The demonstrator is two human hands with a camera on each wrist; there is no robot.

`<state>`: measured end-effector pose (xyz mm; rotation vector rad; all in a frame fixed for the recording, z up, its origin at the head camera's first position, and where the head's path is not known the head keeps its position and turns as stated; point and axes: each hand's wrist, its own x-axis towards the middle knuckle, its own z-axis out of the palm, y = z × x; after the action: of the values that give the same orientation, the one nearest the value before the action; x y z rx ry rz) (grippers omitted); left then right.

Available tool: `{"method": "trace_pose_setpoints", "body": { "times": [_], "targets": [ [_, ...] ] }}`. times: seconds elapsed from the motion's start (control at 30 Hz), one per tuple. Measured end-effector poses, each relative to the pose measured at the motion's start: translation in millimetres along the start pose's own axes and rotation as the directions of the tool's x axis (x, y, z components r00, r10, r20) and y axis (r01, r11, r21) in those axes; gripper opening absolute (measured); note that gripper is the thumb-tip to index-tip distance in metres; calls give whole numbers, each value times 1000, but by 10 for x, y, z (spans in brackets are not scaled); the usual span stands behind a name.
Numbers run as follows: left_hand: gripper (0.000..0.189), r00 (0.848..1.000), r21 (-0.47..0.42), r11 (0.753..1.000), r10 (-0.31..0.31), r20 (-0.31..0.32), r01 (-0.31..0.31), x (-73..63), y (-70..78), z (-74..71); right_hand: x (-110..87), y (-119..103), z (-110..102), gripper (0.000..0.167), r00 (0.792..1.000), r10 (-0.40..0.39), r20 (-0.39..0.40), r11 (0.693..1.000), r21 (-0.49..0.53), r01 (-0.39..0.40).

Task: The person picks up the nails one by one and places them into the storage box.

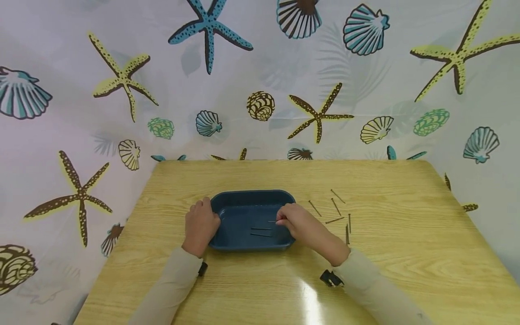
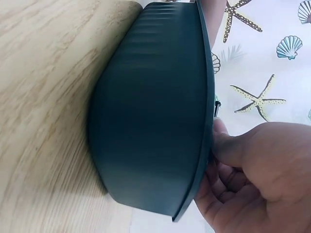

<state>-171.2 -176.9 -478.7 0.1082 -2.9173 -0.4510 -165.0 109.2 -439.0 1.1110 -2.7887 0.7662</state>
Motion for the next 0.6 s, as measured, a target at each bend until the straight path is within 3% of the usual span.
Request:
{"method": "trace_pose_setpoints", "body": {
  "times": [0.6],
  "targets": [
    [27,1000,-1,1000,-17,25,17,10,20,-5,305,-36,295,5,998,-13,63,991,-131,21]
  ]
}}
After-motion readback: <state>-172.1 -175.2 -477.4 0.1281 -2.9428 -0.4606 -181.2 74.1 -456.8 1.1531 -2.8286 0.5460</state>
